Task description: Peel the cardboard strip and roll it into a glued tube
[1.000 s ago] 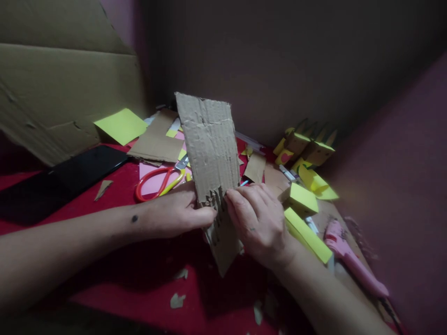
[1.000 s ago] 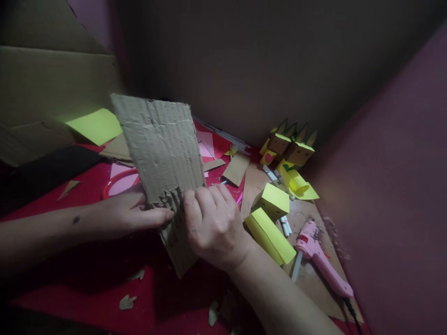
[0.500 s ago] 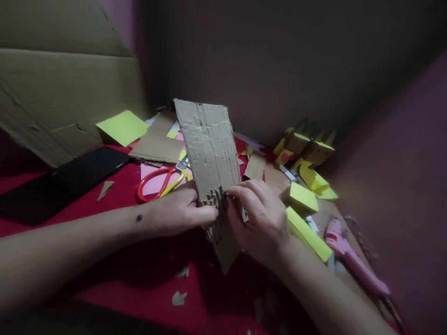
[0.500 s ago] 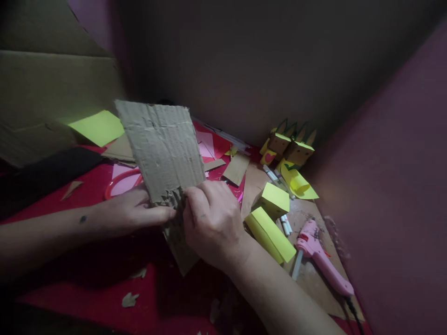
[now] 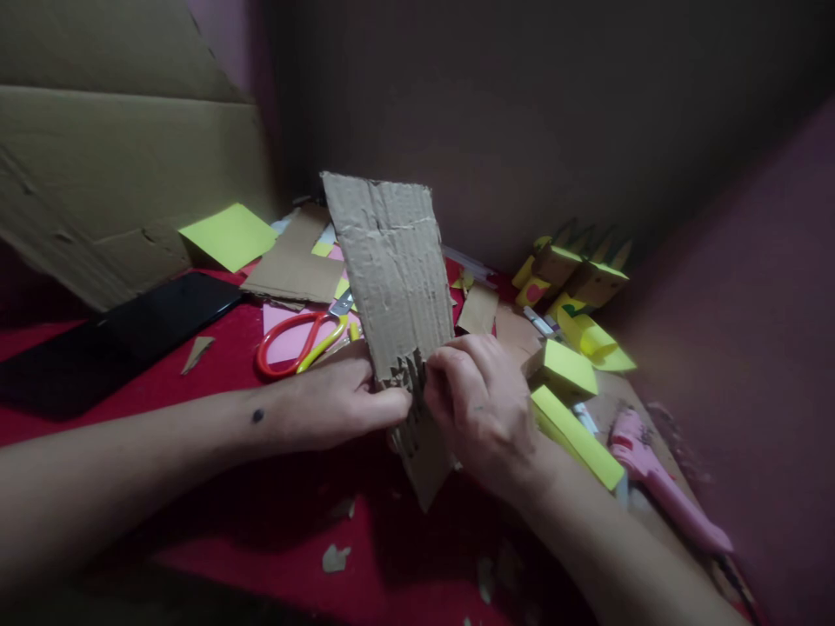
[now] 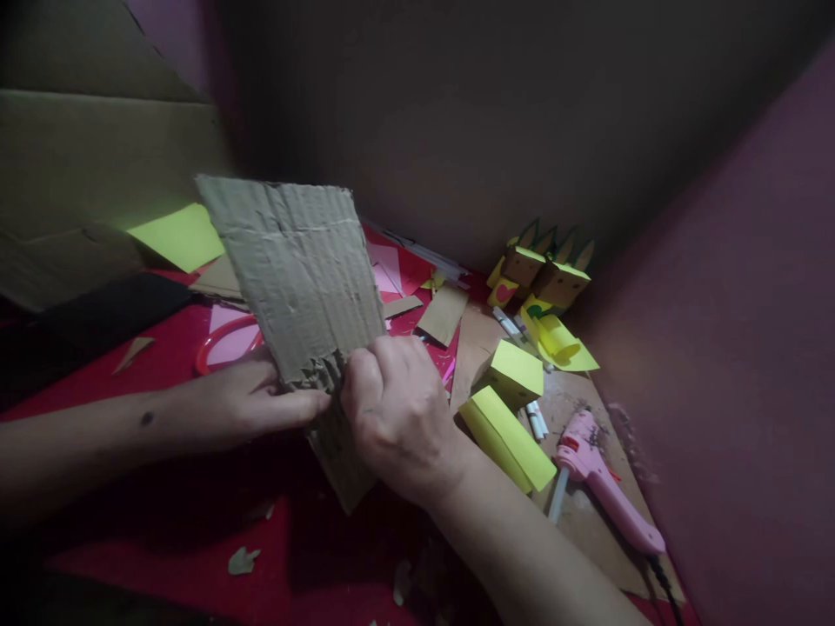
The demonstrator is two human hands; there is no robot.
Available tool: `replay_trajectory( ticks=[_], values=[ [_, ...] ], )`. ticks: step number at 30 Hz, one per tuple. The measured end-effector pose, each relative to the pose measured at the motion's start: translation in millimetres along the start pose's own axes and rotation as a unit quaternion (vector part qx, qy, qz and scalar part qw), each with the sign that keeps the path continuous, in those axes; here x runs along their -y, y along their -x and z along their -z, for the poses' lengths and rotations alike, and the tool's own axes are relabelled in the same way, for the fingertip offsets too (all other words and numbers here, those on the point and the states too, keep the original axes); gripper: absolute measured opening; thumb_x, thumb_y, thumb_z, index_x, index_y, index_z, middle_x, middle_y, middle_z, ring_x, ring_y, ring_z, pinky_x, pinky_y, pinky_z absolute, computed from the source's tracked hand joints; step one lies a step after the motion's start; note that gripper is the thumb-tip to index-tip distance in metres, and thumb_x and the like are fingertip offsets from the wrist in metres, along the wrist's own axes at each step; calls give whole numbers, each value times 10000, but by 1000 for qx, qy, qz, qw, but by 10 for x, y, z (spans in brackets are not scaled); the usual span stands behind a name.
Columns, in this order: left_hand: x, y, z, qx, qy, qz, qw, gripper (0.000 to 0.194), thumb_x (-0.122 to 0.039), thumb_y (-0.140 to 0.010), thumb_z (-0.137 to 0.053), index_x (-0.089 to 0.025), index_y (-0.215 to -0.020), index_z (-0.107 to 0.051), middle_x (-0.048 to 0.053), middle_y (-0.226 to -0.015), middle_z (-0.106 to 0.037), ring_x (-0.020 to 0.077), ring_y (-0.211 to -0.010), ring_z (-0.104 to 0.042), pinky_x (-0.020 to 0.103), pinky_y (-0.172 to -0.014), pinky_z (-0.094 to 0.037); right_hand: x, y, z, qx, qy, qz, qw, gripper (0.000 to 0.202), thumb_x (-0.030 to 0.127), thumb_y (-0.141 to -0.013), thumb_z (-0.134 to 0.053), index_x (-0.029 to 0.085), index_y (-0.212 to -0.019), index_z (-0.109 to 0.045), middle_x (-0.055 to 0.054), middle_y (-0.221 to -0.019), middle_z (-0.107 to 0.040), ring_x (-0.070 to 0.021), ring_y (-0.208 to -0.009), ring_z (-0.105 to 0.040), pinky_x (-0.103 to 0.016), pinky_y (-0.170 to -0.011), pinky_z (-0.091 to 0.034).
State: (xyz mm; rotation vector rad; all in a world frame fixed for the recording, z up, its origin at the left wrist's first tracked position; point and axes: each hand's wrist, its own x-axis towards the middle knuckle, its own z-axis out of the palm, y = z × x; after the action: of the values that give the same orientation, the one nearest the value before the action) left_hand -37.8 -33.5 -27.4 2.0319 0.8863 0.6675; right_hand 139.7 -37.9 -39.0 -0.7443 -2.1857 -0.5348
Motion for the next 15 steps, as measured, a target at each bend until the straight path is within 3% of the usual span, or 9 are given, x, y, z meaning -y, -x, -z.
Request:
replay_trajectory(
  ticks=[8,15],
  values=[
    [56,18,-29,-5,5,7,1000,306,-241,-797,-443,-87,-874,-696,71,-916,-728,234,-947,-627,269,-780,-501,-69,-59,38,-33,-16,-77,996,139,72,-837,-510,170,-746,-546,-40,-660,-593,-153,-611,-549,-284,-576,-477],
    [-3,23,19,8,19,18,1000,332,-187,-788,-462,-123,-1019,-691,11,-822,-736,218,-989,-631,275,-840,-490,-181,-114,164,-92,-2,-129,987,124,99,-823,-544,196,-747,-532,-5,-680,-581,-131,-634,-565,-260,-605,-480]
  ],
)
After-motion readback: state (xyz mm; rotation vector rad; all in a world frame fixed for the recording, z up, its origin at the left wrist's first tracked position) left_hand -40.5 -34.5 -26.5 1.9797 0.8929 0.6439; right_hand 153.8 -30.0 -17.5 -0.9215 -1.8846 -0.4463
